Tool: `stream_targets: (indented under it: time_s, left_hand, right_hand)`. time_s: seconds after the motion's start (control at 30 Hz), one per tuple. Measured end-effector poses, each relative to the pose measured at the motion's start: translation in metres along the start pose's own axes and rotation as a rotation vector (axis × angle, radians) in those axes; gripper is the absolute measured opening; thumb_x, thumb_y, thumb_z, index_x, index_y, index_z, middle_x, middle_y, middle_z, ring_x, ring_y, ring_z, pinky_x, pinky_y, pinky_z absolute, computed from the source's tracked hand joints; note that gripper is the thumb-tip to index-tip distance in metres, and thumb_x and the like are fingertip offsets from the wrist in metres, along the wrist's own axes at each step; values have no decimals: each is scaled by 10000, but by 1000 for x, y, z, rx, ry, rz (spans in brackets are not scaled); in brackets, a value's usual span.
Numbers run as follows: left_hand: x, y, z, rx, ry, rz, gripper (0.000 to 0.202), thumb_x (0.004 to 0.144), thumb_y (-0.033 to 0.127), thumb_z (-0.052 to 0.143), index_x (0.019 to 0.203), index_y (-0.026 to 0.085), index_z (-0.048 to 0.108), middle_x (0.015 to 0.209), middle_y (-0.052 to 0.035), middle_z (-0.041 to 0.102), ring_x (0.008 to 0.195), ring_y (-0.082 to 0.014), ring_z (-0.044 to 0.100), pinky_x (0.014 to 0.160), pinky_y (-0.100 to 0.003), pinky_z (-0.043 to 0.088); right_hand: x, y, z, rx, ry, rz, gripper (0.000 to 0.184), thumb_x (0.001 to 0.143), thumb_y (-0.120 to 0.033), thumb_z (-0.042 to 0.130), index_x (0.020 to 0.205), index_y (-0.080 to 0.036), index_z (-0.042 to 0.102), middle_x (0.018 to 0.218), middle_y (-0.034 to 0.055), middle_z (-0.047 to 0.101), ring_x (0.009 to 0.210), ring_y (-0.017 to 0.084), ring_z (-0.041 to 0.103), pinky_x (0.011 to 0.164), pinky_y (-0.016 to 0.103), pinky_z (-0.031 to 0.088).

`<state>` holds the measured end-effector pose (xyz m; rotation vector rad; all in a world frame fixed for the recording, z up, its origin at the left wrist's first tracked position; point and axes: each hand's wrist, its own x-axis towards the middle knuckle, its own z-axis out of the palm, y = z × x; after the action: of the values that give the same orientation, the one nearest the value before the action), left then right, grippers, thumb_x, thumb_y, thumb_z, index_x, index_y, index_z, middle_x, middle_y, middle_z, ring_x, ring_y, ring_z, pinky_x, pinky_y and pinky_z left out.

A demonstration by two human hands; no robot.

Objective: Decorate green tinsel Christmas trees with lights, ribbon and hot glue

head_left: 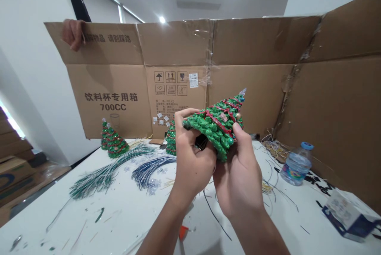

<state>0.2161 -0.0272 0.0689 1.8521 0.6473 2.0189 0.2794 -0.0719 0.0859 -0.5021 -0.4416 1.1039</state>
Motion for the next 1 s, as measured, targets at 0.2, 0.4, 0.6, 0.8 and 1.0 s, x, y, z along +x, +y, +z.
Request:
stream_targets:
  time_s: [0.2,0.4,0.6,0.8,1.0]
  left_hand:
    - [1,-1,-1,46,-4,24,223,851,16,730,859,235,769,1275,-73,565,1203,-220,641,1079,-367,589]
    - [2,-3,-2,32,-64,24,217,876,20,743,922,231,770,1305,-87,556,1241,-241,639,1159,-424,576]
    - [4,-3,-4,-74,-155,48,158,985,109,732,1022,250,794,1351,-85,510,1302,-216,629,1031,-288,615]
    - [4,1,-13,-237,-269,-33,249,1097,277,585,1103,305,832,1413,-60,473,1451,-258,516,1253,-356,481]
    - [7,0,-21,-281,-373,-11,309,1050,530,659,1224,356,846,1467,-60,441,1532,-349,395,1351,-458,395]
  right_hand:
    - [1,2,-1,-19,30,20,475,721,-504,841,1093,-281,648,1248,74,803,1366,363,702,1128,534,605]
    - [1,0,-2,17,-8,-22,394,782,-392,804,1147,-268,723,1213,55,831,1350,336,710,1107,504,613]
    - [1,-8,-2,81,-82,-29,397,904,-337,701,1284,-240,768,1200,56,851,1212,303,779,1038,474,649]
    - [1,-15,-2,92,-93,-30,333,886,-316,730,1203,-243,802,1128,22,854,1152,243,771,928,354,658]
    - [1,-18,-4,72,-59,-32,351,815,-322,799,1153,-234,826,1085,22,848,1076,214,784,661,217,584]
